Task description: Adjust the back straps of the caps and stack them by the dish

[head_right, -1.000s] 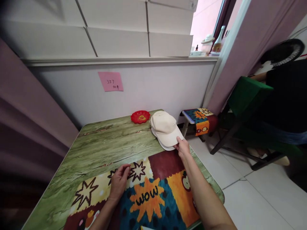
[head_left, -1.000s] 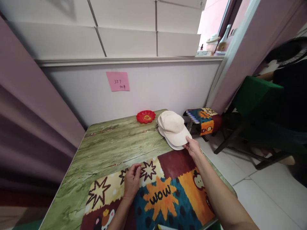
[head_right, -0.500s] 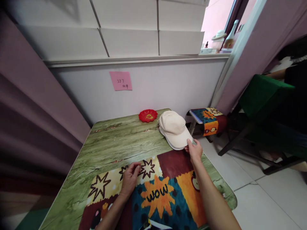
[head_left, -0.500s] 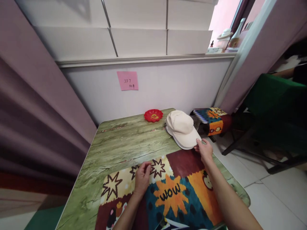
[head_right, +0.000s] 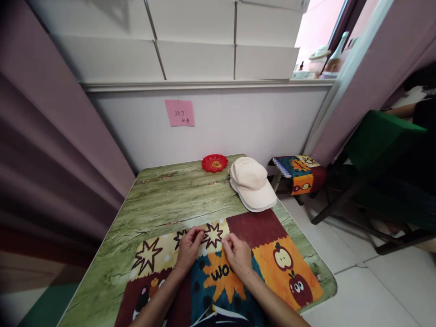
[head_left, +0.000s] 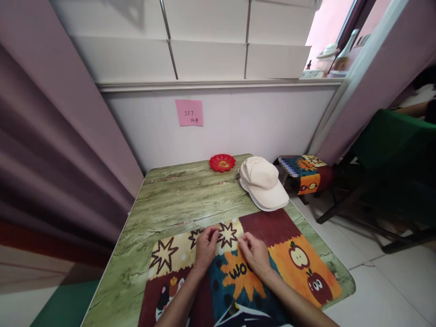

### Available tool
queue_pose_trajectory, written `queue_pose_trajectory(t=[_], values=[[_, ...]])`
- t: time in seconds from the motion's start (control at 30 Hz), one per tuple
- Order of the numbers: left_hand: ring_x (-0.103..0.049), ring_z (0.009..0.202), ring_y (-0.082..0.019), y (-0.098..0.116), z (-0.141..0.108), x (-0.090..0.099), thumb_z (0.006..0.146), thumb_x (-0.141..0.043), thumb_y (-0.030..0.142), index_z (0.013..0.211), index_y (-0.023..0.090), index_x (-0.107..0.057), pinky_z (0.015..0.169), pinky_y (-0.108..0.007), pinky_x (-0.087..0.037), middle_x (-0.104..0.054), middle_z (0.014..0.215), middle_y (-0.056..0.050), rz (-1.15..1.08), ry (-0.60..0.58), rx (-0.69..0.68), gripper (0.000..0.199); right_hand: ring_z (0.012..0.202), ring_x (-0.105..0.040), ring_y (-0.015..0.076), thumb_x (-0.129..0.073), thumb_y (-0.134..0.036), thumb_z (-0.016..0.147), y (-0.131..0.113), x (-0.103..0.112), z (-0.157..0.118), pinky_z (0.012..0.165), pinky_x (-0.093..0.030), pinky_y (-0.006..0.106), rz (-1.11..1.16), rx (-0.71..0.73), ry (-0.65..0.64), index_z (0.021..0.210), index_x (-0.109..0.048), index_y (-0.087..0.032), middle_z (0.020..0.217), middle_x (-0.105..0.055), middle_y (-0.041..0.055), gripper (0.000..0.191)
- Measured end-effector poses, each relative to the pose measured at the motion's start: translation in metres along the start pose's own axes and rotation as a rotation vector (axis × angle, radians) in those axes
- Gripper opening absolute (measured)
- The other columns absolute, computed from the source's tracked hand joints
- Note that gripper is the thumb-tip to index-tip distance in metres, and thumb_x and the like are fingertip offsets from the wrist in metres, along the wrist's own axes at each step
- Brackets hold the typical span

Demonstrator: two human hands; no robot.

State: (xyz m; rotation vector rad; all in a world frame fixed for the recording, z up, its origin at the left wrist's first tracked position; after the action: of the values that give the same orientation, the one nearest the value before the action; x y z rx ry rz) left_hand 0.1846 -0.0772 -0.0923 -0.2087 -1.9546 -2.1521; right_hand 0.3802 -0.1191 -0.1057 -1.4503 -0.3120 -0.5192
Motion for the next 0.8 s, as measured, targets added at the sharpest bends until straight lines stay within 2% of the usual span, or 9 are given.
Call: queue_pose_trajectory(t=[0.07, 0.17, 0.3, 0.4, 0.5, 0.63, 0.8], values=[[-0.067, 0.068, -0.018, 0.003, -0.001, 0.0, 0.085, -0.059, 0.041, 0.085, 0.018, -0.068, 0.069, -0.03, -0.055, -0.071, 0.075, -0.003, -0.004, -0.008, 0.006, 0.025, 0.052, -0.051, 0.0139, -0.052, -0.048, 0.092, -0.011, -0.013, 0.0, 0.054, -0.028, 0.025, -0.03, 0.034, -0.04, 0.075, -0.063, -0.022, 0.057, -0.058, -0.0021, 0.033], [-0.066, 0.068, -0.018, 0.003, -0.001, 0.0, 0.084, -0.059, 0.044, 0.085, 0.018, -0.068, 0.069, -0.03, -0.054, -0.071, 0.075, -0.003, -0.009, -0.007, 0.012, 0.027, 0.053, -0.052, 0.0152, -0.053, -0.049, 0.091, -0.02, -0.03, 0.004, 0.055, -0.029, 0.025, 0.039, 0.042, -0.068, 0.073, -0.063, -0.023, 0.057, -0.058, -0.0021, 0.034], [-0.06, 0.058, -0.016, 0.001, 0.006, 0.001, 0.082, -0.062, 0.049, 0.078, 0.017, -0.066, 0.058, -0.027, -0.05, -0.065, 0.063, 0.0, -0.121, -0.015, 0.093, 0.032, 0.053, -0.049, 0.0152, -0.048, -0.057, 0.092, -0.034, -0.05, 0.018, 0.056, -0.036, 0.025, 0.306, 0.035, -0.146, 0.064, -0.058, -0.021, 0.053, -0.054, -0.0017, 0.046], [-0.056, 0.05, -0.014, 0.015, 0.019, 0.007, 0.083, -0.061, 0.054, 0.074, 0.016, -0.065, 0.049, -0.024, -0.045, -0.063, 0.058, 0.0, -0.177, -0.033, 0.163, 0.039, 0.049, -0.046, 0.0139, -0.04, -0.063, 0.094, -0.057, -0.054, 0.04, 0.054, -0.037, 0.026, 0.483, -0.008, -0.189, 0.058, -0.053, -0.021, 0.048, -0.048, -0.0024, 0.057], [-0.057, 0.05, -0.013, 0.05, 0.038, 0.018, 0.082, -0.063, 0.057, 0.07, 0.014, -0.066, 0.05, -0.024, -0.045, -0.064, 0.058, -0.002, -0.221, 0.002, 0.156, 0.045, 0.048, -0.043, 0.0125, -0.039, -0.068, 0.093, -0.093, -0.04, 0.07, 0.053, -0.035, 0.025, 0.513, 0.016, -0.143, 0.054, -0.051, -0.02, 0.046, -0.045, -0.0027, 0.063], [-0.054, 0.046, -0.011, 0.108, 0.062, 0.03, 0.078, -0.066, 0.062, 0.07, 0.013, -0.066, 0.048, -0.023, -0.045, -0.062, 0.055, -0.001, -0.333, 0.065, 0.047, 0.05, 0.046, -0.037, 0.0101, -0.04, -0.072, 0.091, -0.143, -0.009, 0.104, 0.052, -0.031, 0.024, 0.584, 0.145, -0.045, 0.053, -0.05, -0.019, 0.045, -0.041, -0.0042, 0.066], [-0.055, 0.045, -0.01, 0.158, 0.071, 0.032, 0.082, -0.062, 0.065, 0.069, 0.013, -0.065, 0.048, -0.022, -0.046, -0.062, 0.055, -0.002, -0.429, 0.104, -0.042, 0.053, 0.048, -0.034, 0.009, -0.041, -0.075, 0.089, -0.182, 0.023, 0.117, 0.051, -0.029, 0.024, 0.641, 0.226, 0.031, 0.054, -0.048, -0.019, 0.048, -0.039, -0.0048, 0.066]])
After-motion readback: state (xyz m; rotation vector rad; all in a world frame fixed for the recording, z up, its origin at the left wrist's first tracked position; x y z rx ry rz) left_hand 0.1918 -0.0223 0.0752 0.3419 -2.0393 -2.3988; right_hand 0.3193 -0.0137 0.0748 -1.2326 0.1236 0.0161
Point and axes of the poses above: each hand's wrist, its own z-axis towards the middle knuckle, its own x-axis out of the back of the hand, y = z × x, the point moved 2 cm from there along z, towards the middle knuckle
